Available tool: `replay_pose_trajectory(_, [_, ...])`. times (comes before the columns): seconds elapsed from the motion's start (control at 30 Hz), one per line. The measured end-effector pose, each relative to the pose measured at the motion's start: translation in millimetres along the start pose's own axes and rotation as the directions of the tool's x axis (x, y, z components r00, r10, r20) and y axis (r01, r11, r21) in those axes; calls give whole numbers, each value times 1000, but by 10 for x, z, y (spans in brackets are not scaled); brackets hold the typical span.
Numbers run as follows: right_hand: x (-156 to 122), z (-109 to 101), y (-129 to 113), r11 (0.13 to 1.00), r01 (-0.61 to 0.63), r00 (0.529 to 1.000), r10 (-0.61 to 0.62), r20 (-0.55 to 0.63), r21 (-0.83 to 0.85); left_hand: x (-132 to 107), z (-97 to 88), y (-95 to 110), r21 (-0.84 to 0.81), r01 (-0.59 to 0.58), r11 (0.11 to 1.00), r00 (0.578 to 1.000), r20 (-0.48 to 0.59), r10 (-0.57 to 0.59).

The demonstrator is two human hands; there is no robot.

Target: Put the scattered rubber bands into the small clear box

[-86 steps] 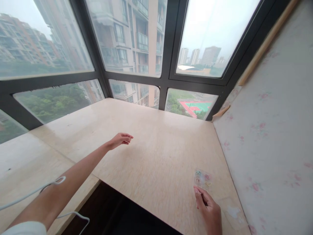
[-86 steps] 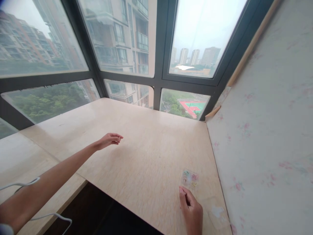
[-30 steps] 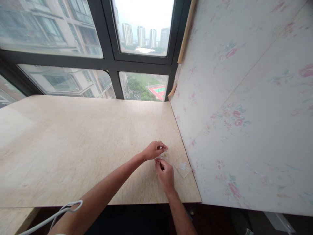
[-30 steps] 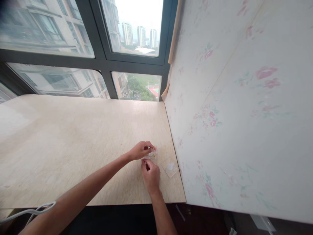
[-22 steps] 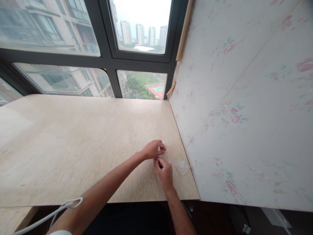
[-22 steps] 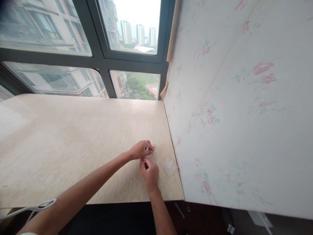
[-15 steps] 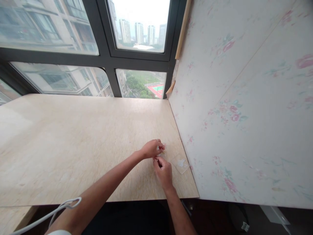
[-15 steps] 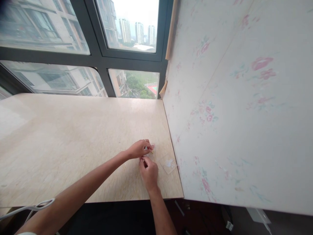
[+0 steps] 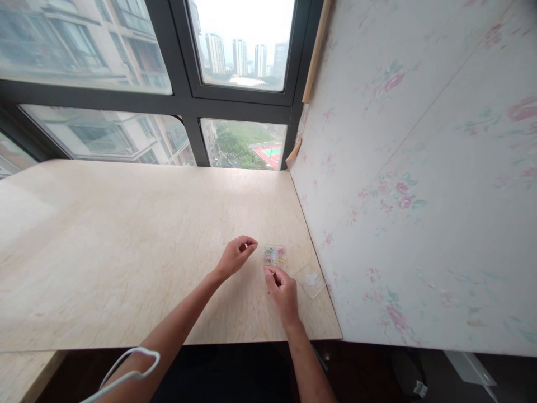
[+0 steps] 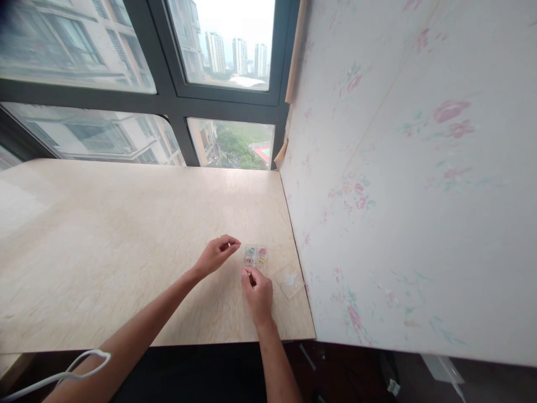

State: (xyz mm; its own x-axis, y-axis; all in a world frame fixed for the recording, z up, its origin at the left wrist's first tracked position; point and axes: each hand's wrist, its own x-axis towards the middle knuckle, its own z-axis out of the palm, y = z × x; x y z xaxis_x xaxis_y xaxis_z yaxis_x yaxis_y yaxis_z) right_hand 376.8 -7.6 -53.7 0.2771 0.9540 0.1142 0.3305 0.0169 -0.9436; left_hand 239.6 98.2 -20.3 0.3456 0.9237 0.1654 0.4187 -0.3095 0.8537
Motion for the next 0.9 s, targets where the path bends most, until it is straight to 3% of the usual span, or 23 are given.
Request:
replay_pose_trajectory(0.2, [-18, -24, -11, 1000, 14, 1000, -14, 14, 23, -335, -212, -279, -57, 110, 992, 986, -119, -116])
replay_pose_trajectory(0.5, [-112, -55, 0, 998, 11, 1000, -13, 26, 70, -562, -227, -341, -38, 73, 997, 989, -127, -77])
replay_pose_trajectory(0.63, [-209, -215, 9, 984, 132, 989, -138, -47, -117, -565, -260, -356, -162, 110, 981, 974, -181, -139])
replay_pose_trajectory(0.77, [-177, -540, -6, 896, 217, 951, -283, -122, -387, -552, -282, -396, -272, 112, 956, 955, -236, -179])
replay_pose_trajectory(0.9, [-29, -804, 94, 787, 133, 961, -251, -116, -602, -543, -267, -403, -126, 80, 989, 978, -183, -103])
